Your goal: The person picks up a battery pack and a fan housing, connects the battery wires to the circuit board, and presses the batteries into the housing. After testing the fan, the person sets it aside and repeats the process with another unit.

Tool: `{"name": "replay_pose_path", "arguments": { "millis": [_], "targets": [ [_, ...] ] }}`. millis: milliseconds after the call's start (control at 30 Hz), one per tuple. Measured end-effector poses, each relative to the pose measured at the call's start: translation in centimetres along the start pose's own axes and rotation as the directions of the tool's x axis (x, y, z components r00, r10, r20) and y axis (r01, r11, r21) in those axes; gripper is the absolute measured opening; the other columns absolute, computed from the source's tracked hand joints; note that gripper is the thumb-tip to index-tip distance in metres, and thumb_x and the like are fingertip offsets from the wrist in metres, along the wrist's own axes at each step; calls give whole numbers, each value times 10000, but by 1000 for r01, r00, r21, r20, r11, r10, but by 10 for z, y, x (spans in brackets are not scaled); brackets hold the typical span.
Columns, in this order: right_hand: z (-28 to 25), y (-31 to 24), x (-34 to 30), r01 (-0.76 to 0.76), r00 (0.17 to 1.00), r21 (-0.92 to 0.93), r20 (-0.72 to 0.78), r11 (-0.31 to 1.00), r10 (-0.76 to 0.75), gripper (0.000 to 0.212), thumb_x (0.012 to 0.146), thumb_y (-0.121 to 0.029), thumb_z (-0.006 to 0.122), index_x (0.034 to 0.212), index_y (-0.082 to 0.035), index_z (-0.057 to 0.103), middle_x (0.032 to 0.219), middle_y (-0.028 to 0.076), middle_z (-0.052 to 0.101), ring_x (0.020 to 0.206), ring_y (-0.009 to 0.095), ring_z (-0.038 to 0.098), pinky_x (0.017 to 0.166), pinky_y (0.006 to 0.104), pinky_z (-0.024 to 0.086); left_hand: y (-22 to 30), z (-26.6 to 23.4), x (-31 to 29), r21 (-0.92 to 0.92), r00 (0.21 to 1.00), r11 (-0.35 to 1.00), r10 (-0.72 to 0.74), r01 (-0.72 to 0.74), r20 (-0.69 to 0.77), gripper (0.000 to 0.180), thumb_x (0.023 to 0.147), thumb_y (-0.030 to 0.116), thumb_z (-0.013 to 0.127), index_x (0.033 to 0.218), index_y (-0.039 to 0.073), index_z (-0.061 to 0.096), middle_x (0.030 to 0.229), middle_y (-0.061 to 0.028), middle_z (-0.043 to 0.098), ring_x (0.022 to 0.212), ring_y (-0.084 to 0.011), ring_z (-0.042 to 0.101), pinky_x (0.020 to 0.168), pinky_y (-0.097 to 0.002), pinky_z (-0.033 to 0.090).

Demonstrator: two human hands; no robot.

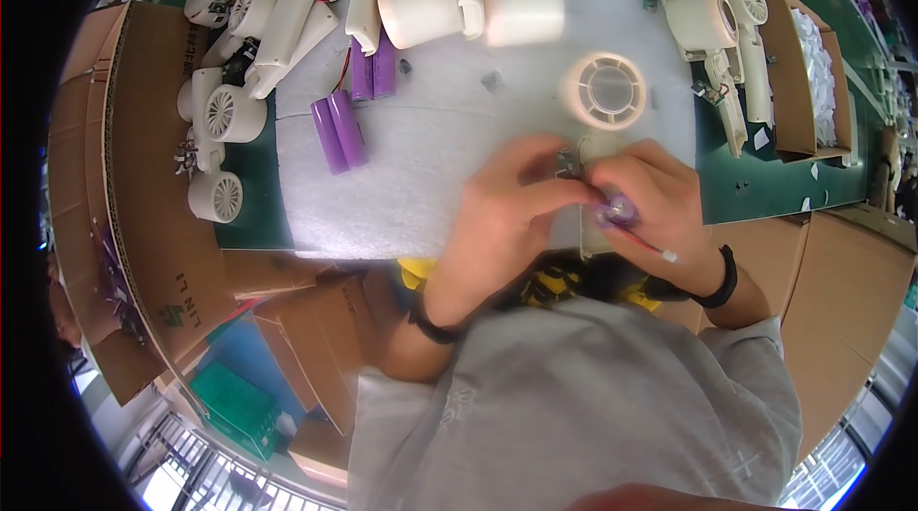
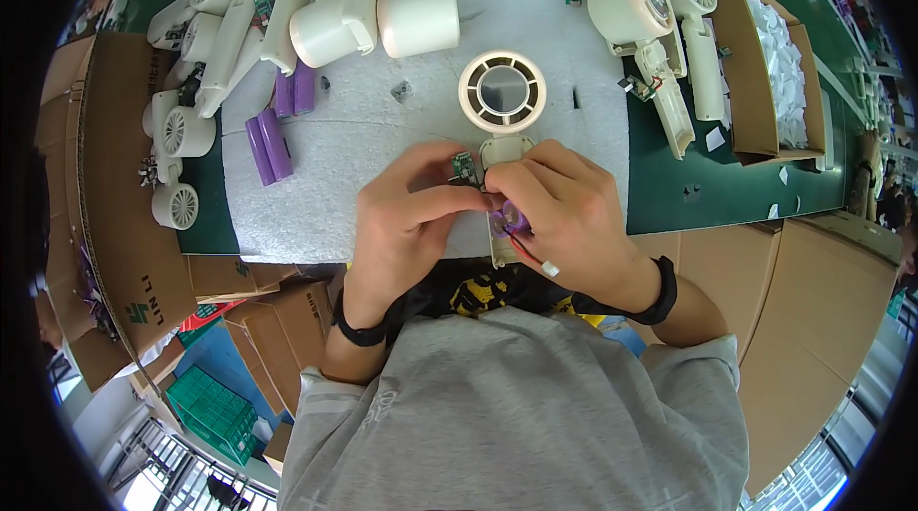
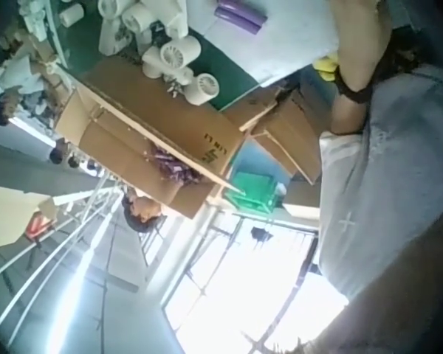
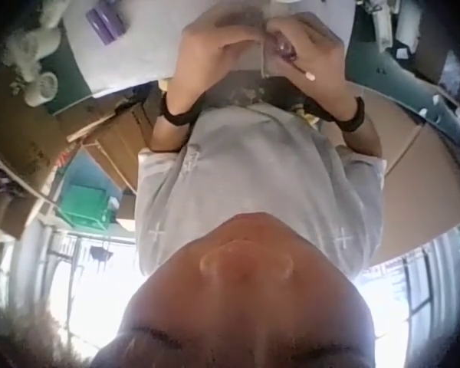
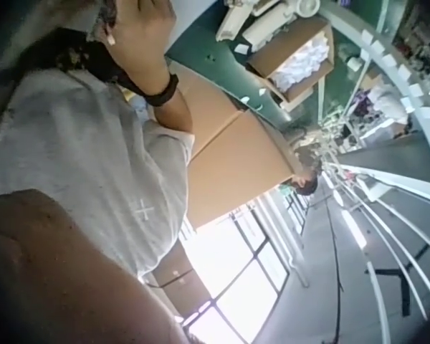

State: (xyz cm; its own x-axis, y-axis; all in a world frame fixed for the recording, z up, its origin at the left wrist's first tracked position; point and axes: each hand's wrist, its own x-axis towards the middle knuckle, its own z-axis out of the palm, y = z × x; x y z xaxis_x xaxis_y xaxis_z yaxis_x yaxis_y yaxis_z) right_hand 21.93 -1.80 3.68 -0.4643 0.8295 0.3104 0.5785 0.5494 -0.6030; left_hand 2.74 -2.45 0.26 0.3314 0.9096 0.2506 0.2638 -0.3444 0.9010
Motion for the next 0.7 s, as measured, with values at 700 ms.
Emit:
{"name": "replay_pose_path", "arguments": {
  "millis": [700],
  "targets": [
    [-14, 12, -19, -483, 831, 531, 25, 696, 556, 280, 835, -81, 681, 1085, 19, 601, 901, 36, 604, 758, 118, 561, 707, 225, 446, -1, -9, 11, -376, 986, 914, -111, 150, 124, 407, 783, -195, 594, 1124, 11, 679, 1053, -104, 603, 932, -173, 625, 806, -276, 528]
  ]
}}
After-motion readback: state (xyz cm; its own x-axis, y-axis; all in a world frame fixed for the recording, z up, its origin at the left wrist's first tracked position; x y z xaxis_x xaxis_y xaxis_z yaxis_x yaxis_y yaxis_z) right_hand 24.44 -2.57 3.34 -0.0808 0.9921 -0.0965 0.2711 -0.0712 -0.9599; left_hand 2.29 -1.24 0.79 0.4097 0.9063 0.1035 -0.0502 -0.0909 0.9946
